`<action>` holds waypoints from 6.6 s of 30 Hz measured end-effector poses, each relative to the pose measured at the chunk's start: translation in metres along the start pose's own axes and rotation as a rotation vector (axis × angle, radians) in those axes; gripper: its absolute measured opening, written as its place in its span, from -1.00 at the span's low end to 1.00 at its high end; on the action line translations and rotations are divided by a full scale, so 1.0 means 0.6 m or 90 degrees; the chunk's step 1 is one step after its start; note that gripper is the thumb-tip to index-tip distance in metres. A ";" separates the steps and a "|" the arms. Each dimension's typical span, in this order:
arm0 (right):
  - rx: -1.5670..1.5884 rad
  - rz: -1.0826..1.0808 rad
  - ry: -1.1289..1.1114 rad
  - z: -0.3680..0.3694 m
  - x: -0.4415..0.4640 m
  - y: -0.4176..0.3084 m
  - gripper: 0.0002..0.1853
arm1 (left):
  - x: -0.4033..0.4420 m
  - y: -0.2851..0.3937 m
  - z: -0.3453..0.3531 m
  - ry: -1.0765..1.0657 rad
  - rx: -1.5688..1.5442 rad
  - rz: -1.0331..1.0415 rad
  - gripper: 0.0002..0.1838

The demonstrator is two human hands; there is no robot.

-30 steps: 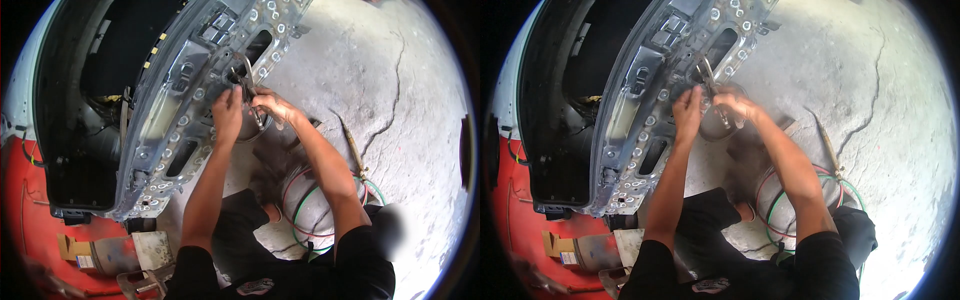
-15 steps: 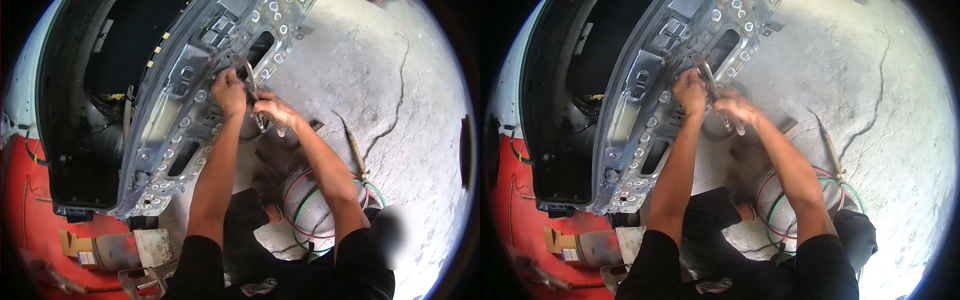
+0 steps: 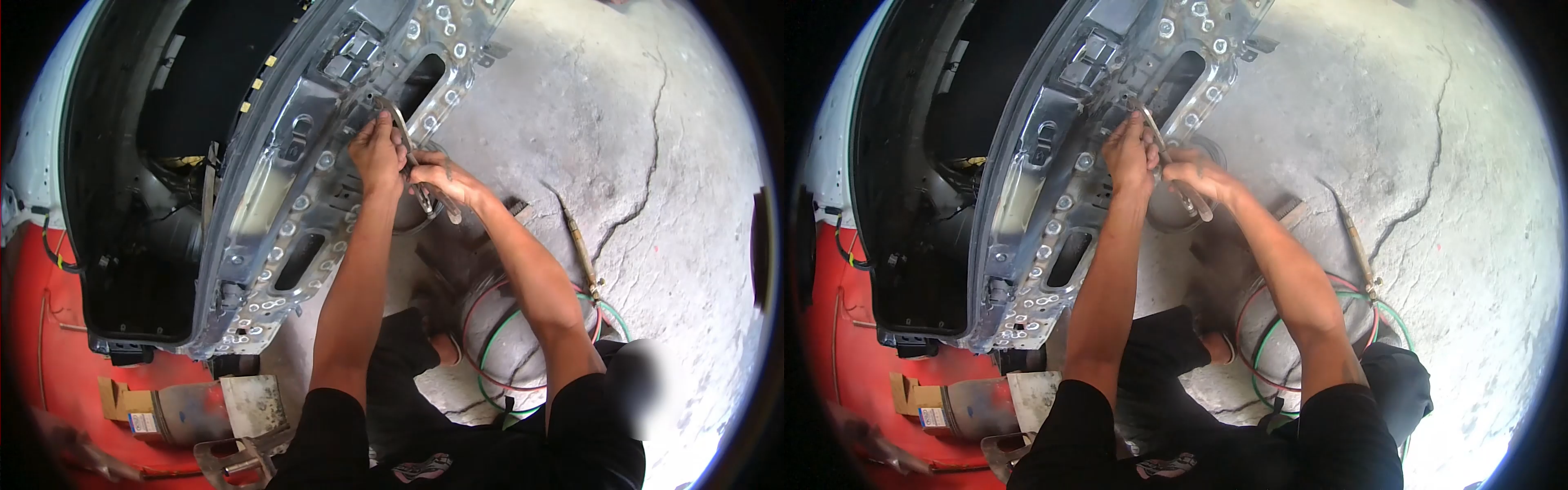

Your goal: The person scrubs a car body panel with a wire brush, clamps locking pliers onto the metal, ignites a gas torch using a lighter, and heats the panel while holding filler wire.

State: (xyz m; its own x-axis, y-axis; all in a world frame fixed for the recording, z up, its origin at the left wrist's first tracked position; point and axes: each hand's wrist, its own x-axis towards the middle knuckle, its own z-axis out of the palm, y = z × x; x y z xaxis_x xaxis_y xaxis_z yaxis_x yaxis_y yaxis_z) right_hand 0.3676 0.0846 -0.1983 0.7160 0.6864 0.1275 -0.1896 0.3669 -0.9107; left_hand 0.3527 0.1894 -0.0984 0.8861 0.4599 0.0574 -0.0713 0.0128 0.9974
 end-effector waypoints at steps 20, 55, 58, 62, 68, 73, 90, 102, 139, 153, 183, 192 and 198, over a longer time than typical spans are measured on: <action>-0.029 -0.024 0.024 -0.003 0.001 -0.005 -0.56 | 0.020 -0.033 0.017 0.084 0.001 0.118 -0.80; -0.017 0.033 -0.008 -0.017 0.003 -0.012 -0.50 | 0.025 -0.015 0.009 0.096 0.005 0.078 -0.84; -0.012 0.038 -0.007 -0.015 0.006 -0.013 -0.48 | 0.027 -0.004 0.012 0.110 -0.015 0.037 -0.84; 0.003 0.049 -0.005 -0.017 0.007 -0.025 -0.48 | 0.026 0.002 0.012 0.113 -0.023 0.009 -0.85; 0.041 0.047 -0.038 -0.028 0.024 -0.008 -0.50 | 0.022 0.004 0.010 0.083 -0.009 0.010 -0.84; 0.023 0.032 -0.010 -0.022 0.021 -0.011 -0.58 | 0.008 -0.001 -0.011 -0.002 0.038 0.045 -0.78; -0.079 -0.056 0.050 -0.017 0.042 0.022 -0.55 | -0.164 -0.136 -0.104 -0.256 0.208 -0.150 0.13; -0.066 -0.069 0.063 0.001 0.036 0.032 -0.57 | -0.164 -0.079 -0.079 -0.174 0.284 -0.163 0.18; -0.447 0.113 0.170 0.024 0.033 0.032 -0.44 | -0.141 -0.134 -0.100 -0.229 0.046 -0.211 -0.21; -0.640 0.013 0.151 -0.066 0.034 -0.010 -0.38 | -0.148 -0.150 -0.068 -0.244 0.106 -0.256 0.00; -0.849 -0.057 0.230 -0.161 0.088 -0.062 -0.73 | 0.028 -0.225 0.085 -0.337 -0.005 -0.089 -0.41; -0.800 -0.083 0.254 -0.160 0.092 -0.037 -0.48 | 0.044 -0.278 0.082 -0.376 -0.110 -0.164 -0.45; -0.675 -0.061 0.152 -0.163 0.057 -0.082 -0.41 | 0.032 -0.285 0.095 -0.326 -0.109 -0.012 -0.42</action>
State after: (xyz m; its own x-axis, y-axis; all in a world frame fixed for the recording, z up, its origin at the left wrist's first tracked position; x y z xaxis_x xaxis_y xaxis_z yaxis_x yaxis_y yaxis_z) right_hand 0.4671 0.0283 -0.1876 0.8302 0.5028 0.2408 0.4682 -0.3942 -0.7908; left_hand 0.4082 0.1454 -0.2654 0.9947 -0.0337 0.0970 -0.0894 0.1812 0.9794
